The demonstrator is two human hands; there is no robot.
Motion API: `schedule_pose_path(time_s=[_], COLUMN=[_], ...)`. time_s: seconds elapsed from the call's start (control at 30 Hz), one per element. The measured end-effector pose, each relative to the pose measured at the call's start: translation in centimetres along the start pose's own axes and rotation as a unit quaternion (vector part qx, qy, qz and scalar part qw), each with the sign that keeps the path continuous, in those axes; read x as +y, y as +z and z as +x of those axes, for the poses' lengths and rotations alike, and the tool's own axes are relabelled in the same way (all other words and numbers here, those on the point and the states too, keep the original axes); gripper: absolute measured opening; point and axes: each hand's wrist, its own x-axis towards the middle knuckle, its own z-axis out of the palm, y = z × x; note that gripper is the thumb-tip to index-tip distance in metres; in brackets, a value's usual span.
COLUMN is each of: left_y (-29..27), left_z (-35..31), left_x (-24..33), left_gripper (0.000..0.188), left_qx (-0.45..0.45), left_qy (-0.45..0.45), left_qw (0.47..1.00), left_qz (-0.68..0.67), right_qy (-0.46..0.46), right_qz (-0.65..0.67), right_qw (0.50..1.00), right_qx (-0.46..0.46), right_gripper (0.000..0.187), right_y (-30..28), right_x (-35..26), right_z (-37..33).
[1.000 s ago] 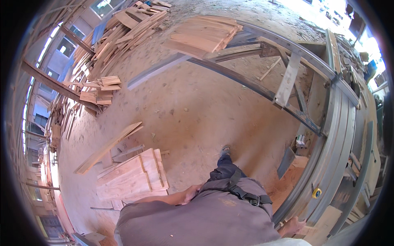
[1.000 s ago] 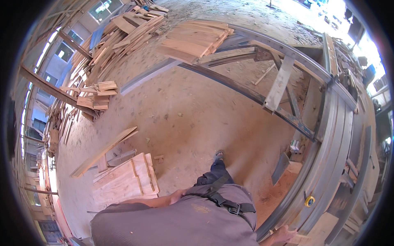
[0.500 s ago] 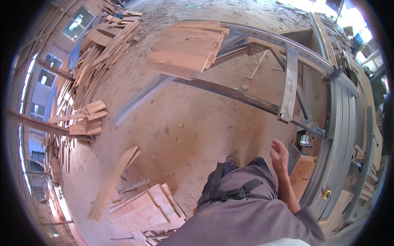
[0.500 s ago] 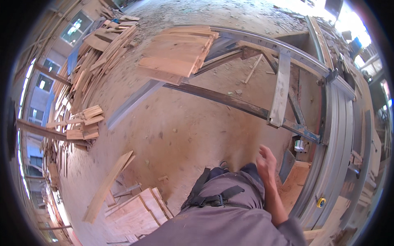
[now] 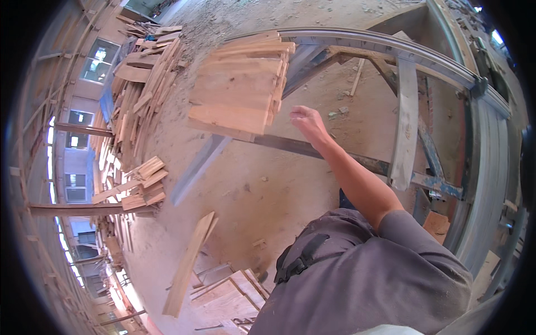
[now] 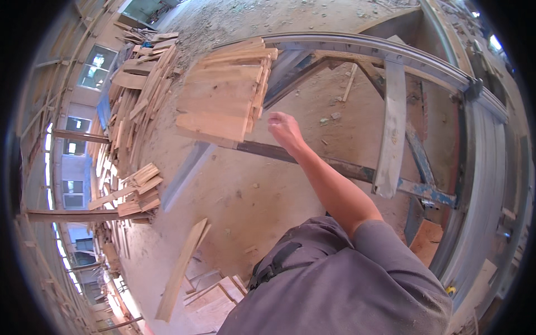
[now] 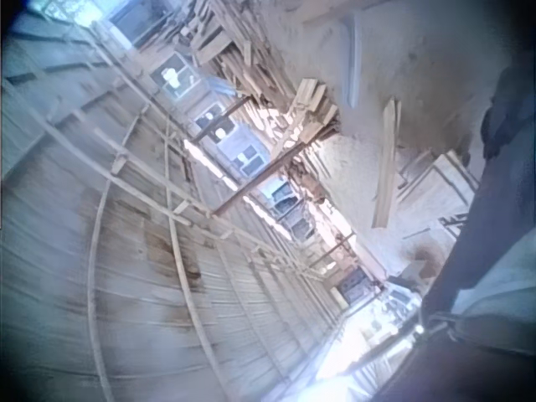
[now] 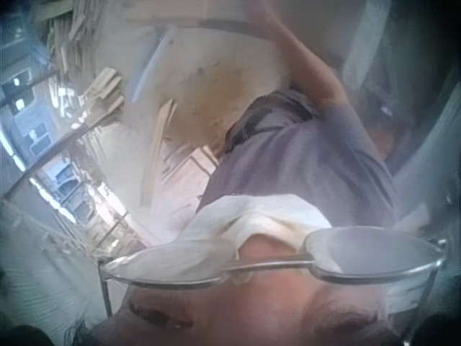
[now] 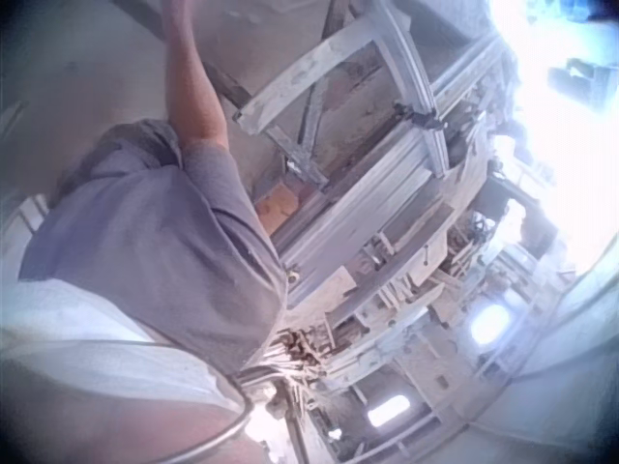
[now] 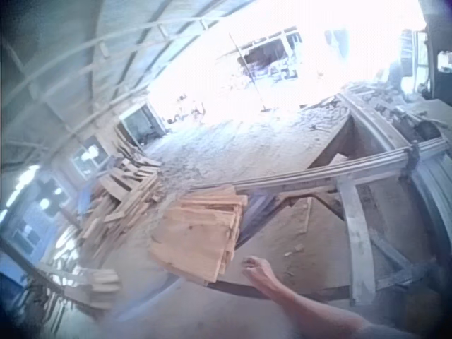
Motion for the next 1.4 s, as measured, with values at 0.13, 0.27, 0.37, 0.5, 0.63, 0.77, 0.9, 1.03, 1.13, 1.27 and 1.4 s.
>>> schedule_pose_path(time_s=[0.13,0.27,0.37,0.5,0.63,0.77,0.9,1.03,1.13,1.27,1.4], left_y=[4.0,12.2,21.3,28.5,30.4,31.3,29.2,26.0,25.8,26.8,26.5], left_z=[-0.4,1.9,3.1,6.6,9.2,7.4,6.8,4.8,2.1,1.5,1.8], left_x=[4.7,16.5,27.9,36.2,39.7,40.7,41.5,44.7,47.1,47.9,47.9], left_gripper=[0.042,0.040,0.045,0.056,0.049,0.048,0.049,0.048,0.046,0.046,0.049], left_qx=[0.079,0.051,-0.110,-0.122,-0.189,-0.226,-0.147,-0.189,-0.231,-0.213,-0.217], left_qy=[0.063,0.163,0.173,0.147,0.188,0.166,0.217,0.210,0.206,0.192,0.189], left_qw=[0.993,0.979,0.970,0.952,0.931,0.923,0.923,0.901,0.899,0.905,0.903], left_qz=[-0.057,-0.107,-0.128,-0.239,-0.249,-0.263,-0.283,-0.328,-0.309,-0.315,-0.318], right_qy=[0.077,0.108,0.104,0.126,0.177,0.148,0.144,0.082,0.138,0.101,0.041], right_qz=[0.187,0.194,0.206,0.129,0.174,0.100,0.133,0.192,0.143,0.032,-0.054], right_qw=[0.979,0.975,0.973,0.983,0.969,0.982,0.980,0.977,0.972,0.993,0.989], right_qx=[-0.005,-0.022,-0.001,0.016,0.009,0.067,-0.017,0.052,0.129,0.053,0.129], right_gripper=[0.045,0.042,0.042,0.042,0.043,0.048,0.062,0.059,0.057,0.062,0.059], right_y=[2.7,3.5,4.2,5.0,4.5,5.4,5.3,2.4,2.0,3.5,6.4], right_x=[-1.7,-1.3,0.2,-2.7,-5.8,-6.4,-5.9,-1.0,1.1,1.1,-0.6], right_z=[4.6,9.3,10.6,9.0,8.1,6.5,5.9,9.4,11.2,12.3,11.3])
